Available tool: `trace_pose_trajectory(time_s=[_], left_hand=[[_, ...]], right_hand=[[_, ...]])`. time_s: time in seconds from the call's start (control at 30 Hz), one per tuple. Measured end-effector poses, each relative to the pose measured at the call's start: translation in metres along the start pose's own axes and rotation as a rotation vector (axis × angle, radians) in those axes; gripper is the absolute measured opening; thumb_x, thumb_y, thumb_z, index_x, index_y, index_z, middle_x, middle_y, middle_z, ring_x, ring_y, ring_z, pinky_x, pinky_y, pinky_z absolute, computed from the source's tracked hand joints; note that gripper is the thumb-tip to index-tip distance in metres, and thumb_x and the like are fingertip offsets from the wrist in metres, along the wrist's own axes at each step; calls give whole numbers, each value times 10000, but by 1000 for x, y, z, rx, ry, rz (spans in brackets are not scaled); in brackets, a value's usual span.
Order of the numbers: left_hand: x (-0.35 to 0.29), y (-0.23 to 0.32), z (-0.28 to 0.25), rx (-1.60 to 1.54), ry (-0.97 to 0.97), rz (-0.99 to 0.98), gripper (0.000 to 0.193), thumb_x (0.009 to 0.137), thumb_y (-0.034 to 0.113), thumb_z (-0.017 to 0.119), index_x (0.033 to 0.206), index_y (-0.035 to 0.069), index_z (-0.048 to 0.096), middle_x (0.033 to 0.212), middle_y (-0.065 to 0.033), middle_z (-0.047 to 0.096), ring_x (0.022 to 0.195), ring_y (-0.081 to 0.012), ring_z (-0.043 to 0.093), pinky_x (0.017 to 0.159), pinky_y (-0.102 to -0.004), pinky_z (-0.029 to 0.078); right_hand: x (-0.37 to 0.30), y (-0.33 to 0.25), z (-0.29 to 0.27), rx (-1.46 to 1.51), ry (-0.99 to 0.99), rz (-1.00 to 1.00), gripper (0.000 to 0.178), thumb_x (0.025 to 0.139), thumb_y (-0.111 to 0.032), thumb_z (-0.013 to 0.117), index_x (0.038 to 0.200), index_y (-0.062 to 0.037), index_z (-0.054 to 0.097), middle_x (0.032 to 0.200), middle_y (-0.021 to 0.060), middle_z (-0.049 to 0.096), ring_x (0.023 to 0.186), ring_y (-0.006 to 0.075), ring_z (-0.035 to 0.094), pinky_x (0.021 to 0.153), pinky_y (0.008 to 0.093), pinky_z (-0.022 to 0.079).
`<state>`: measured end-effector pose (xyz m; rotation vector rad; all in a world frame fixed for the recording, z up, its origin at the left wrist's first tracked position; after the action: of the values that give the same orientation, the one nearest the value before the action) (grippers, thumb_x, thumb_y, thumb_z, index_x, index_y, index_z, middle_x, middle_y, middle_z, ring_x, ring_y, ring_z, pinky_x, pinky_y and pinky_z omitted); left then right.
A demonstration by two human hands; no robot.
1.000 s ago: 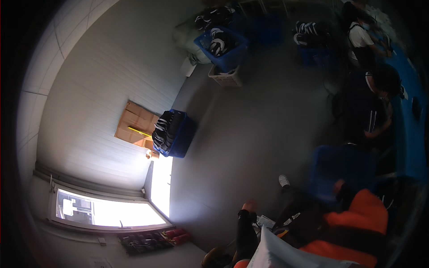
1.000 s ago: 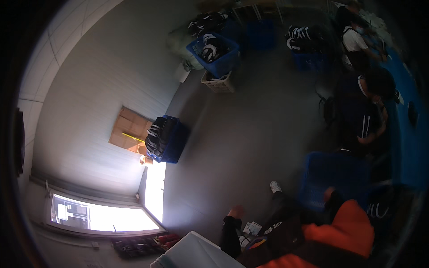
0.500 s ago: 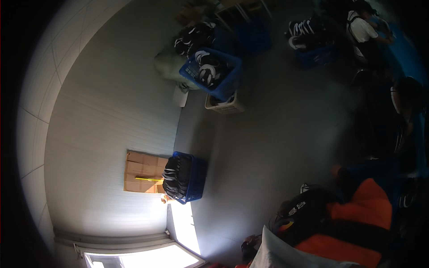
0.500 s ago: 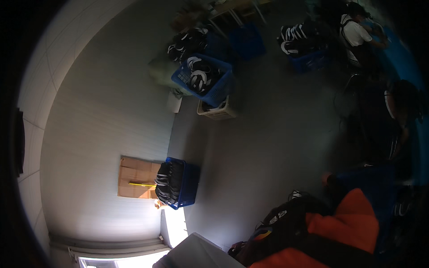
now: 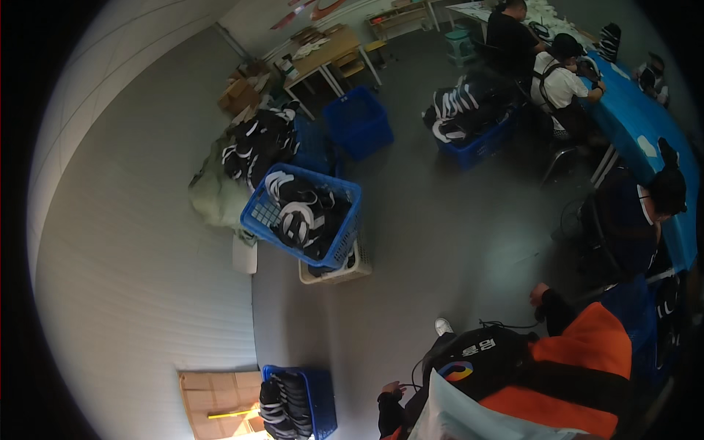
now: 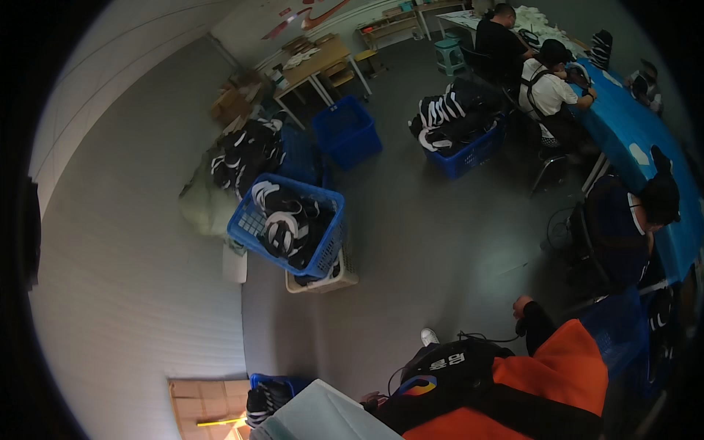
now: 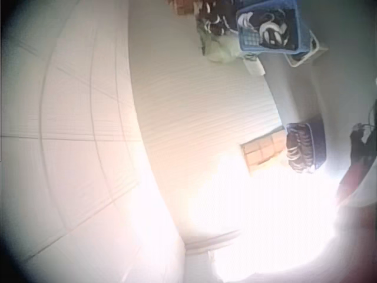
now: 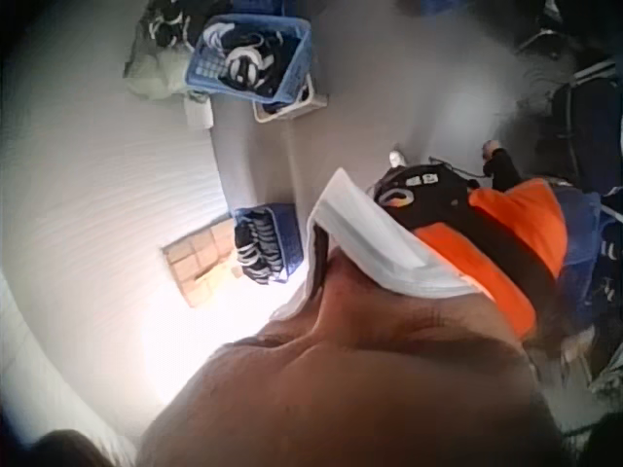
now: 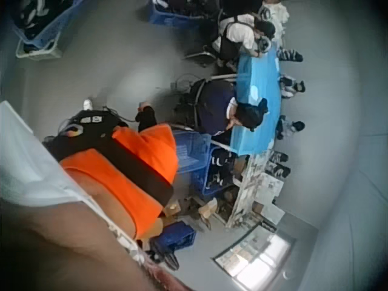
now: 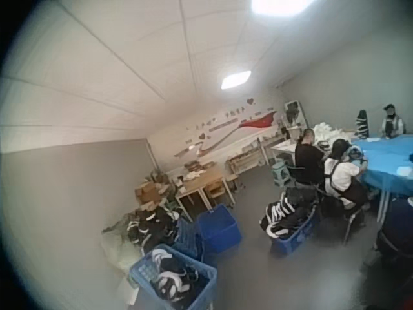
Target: The person works on footwear components at a workbench, handles finished shoes, moves storage baskets, and then walks to a water dispenser to fill a cup.
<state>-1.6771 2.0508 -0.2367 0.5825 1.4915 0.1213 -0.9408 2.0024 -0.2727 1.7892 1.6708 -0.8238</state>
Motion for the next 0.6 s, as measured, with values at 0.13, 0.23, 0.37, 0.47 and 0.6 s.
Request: trace_pose_trajectory(time_s=[0.13,0.23,0.37,0.47,0.6], left_hand=[[119,219,29,474,-175,292,385,1018,349,505,1201,58,679,1114,-154,744,1000,-390,694,859,-512,552],[196,386,44,1385,-149,459,351,1035,298,512,1259,65,651,1149,-148,744,979,-309,723,812,-443,568],[266,566,120,353,-226,207,347,1042,254,543,1357,119,596,1191,-72,736,996,-174,726,838,-316,554],[279,694,196,393,-366,300,371,1051,287,562,1380,117,580,1237,-70,714,1030,-182,715,864,-312,544],[314,811,202,517,-369,364,418,1050,325,585,1407,107,564,1276,-77,692,1075,-192,690,915,-324,527]], right_hand=[[16,25,27,1491,-34,421,364,1049,-275,533,1055,30,731,997,165,765,809,306,746,700,435,606],[33,-10,-13,1574,-1,497,387,1072,-238,512,1017,96,699,934,200,765,772,292,757,651,424,607],[64,-23,-12,1574,-93,514,373,1043,-243,542,1005,87,713,957,203,770,787,310,758,720,437,605],[131,0,-26,1245,-187,490,358,965,-303,608,994,20,756,961,183,773,822,290,754,773,430,585],[293,67,-136,640,-219,246,345,802,-355,722,982,-70,798,913,151,772,872,286,743,775,412,568]])
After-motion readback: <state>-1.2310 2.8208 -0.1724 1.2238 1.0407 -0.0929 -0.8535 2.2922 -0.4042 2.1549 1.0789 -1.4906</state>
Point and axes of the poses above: each hand's wrist, its own x-axis towards the middle knuckle, its own z-axis out of the palm, y = z × x, the point moved 8 cm from there along x, towards the middle knuckle
